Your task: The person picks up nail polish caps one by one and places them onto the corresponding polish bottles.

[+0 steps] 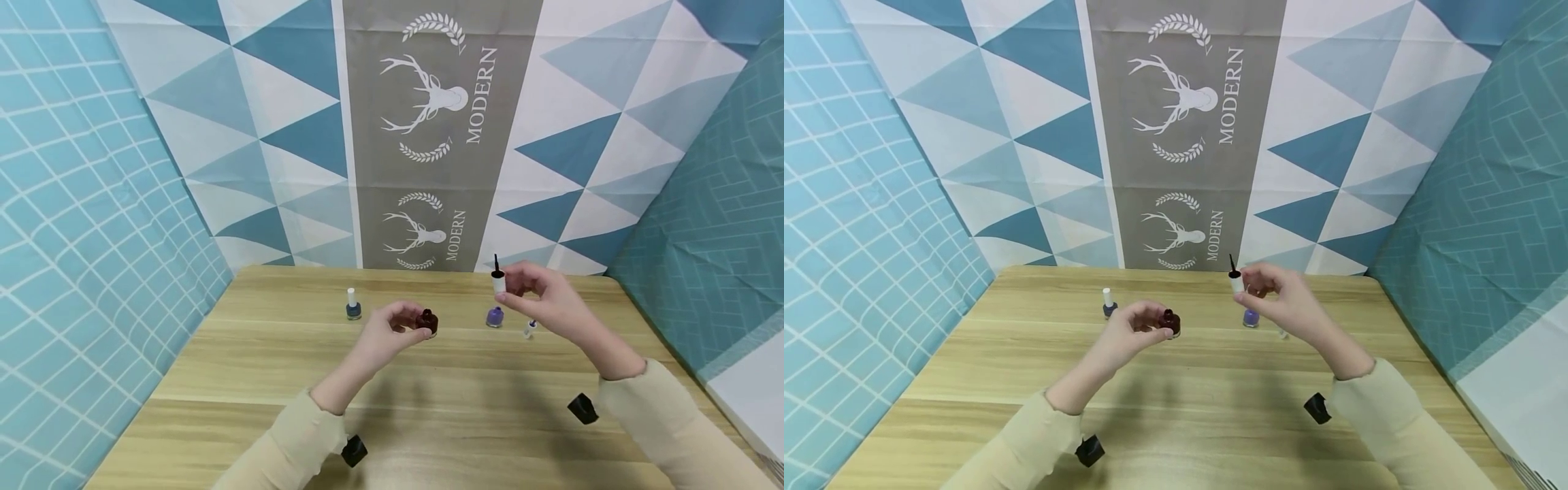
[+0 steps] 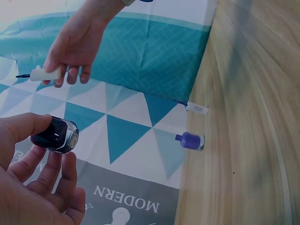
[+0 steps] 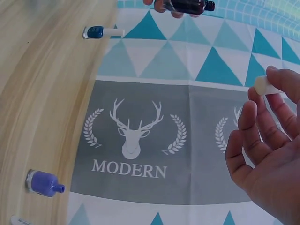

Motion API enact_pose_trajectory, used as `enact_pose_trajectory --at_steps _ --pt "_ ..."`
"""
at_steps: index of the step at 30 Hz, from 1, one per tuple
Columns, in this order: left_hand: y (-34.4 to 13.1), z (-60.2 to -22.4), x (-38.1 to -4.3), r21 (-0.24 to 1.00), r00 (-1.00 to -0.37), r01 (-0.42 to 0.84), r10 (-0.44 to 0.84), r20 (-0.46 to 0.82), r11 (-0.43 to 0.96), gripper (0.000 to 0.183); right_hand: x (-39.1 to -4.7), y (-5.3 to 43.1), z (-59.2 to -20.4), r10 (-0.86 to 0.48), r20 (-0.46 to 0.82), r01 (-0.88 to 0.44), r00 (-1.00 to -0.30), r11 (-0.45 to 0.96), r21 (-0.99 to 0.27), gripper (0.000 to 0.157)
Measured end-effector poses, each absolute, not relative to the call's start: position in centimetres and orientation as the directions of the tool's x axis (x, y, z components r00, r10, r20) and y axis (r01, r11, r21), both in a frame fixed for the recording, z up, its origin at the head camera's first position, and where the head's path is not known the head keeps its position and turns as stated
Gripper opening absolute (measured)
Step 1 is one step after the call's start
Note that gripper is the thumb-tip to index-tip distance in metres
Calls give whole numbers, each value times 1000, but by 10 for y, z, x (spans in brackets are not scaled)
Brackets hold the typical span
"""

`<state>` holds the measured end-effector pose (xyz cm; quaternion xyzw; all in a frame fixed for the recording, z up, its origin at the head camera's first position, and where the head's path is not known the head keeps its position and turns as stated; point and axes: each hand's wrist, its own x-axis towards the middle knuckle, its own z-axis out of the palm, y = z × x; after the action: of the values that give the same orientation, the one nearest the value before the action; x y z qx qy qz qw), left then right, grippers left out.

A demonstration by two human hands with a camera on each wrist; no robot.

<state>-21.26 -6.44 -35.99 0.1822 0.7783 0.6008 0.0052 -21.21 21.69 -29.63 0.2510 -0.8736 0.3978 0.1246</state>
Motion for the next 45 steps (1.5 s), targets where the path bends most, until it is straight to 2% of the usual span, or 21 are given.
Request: enact_pose_trajectory --at_steps 8,14,23,35,45 --pt "-54 -359 -211 941 -934 275 289 212 199 29 -211 212 -295 -352 473 -584 -808 592 -556 24" --pt "-50 -336 -193 933 -929 286 302 214 219 25 -209 207 -294 -351 501 -598 -791 618 -511 27" --pt "-48 -368 -211 935 -926 302 289 241 187 27 -210 206 -302 -363 532 -628 -765 601 -493 28" --pt "-49 -377 -210 915 -913 345 300 276 209 26 -209 205 -307 -409 577 -695 -707 551 -462 27" --pt "-48 -376 -207 918 -922 329 288 260 222 26 -204 203 -297 -444 603 -736 -663 532 -418 27"
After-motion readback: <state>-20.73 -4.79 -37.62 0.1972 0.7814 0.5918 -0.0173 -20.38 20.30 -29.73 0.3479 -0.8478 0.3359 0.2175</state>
